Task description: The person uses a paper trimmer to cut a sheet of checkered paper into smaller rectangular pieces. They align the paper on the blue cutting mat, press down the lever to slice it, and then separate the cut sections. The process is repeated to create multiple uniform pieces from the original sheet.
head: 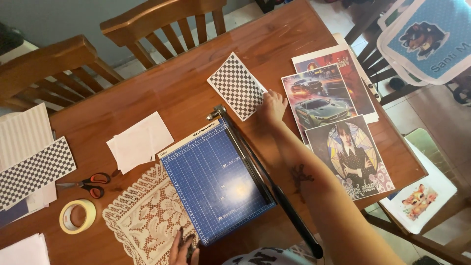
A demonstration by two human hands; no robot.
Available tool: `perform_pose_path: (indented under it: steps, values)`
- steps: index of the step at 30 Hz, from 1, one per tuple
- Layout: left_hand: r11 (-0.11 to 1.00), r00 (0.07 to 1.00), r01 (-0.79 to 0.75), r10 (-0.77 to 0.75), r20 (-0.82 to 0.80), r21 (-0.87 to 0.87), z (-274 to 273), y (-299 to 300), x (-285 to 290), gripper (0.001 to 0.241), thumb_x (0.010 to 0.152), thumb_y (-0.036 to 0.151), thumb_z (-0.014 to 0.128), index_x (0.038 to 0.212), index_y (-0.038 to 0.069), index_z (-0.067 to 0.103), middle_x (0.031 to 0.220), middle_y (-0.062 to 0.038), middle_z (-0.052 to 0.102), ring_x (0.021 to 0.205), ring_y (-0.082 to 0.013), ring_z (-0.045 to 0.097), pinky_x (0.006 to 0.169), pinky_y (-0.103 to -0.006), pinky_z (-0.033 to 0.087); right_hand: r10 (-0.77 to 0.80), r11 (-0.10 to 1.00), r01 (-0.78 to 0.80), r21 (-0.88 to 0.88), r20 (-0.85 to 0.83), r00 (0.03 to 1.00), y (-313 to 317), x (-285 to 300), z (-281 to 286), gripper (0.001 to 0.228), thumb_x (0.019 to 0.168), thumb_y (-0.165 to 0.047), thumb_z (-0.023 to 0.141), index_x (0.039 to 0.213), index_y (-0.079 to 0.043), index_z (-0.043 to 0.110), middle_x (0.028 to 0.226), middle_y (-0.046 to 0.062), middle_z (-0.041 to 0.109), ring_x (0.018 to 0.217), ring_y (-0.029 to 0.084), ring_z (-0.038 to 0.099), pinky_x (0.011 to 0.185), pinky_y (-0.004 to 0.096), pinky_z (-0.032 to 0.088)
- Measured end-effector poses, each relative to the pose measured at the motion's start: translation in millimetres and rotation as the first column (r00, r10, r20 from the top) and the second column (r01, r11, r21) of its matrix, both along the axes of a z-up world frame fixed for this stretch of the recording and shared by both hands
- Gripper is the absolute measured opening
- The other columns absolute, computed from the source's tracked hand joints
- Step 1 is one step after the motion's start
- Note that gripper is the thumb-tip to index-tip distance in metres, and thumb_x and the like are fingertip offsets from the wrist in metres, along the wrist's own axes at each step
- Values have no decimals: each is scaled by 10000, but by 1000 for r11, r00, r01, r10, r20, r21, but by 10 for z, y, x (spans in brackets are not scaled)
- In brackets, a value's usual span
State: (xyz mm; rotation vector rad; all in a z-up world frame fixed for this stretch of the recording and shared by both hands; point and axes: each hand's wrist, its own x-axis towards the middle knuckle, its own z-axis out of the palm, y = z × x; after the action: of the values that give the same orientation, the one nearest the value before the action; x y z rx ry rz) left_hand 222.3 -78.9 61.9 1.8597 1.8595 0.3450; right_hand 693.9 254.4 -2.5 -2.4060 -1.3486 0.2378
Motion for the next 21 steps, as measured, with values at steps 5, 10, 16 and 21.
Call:
perform_pose_path:
  steps: [5,10,16,21]
  values:
    - [999,999,-32,33,-22,32,48,6,63,428,884,381,645,1204,118,751,1614,-78,471,1358,-259,578,982,-324,590,-13,999,11,-49,-41,999,-3,17,81,355,704,-229,722,1042,-125,695,1376,64,607,1297,300,520,1123,645,262]
    - [999,1000,-7,7,1,37,133,27,91,404,877,335,679,1196,96,743,1606,-119,469,1400,-323,536,1077,-409,547,-20,997,17,-69,-54,998,-3,61,-21,437,727,-302,751,1132,-145,709,1337,44,608,1269,287,508,1141,574,249]
    - [999,999,17,-15,51,-30,280,177,63,401,873,233,716,1254,106,709,1615,-121,442,1379,-281,573,1083,-341,588,10,926,61,372,-188,982,-132,202,63,318,884,-298,706,666,-69,670,728,105,672,673,330,610,618,486,389]
    - [862,948,-186,283,144,-471,950,776,357,518,919,421,536,1385,202,596,1676,43,328,1246,-273,666,772,-408,782,184,736,591,331,-937,296,-505,-72,988,493,969,-191,705,599,-198,378,570,-67,345,547,52,350,518,214,290]
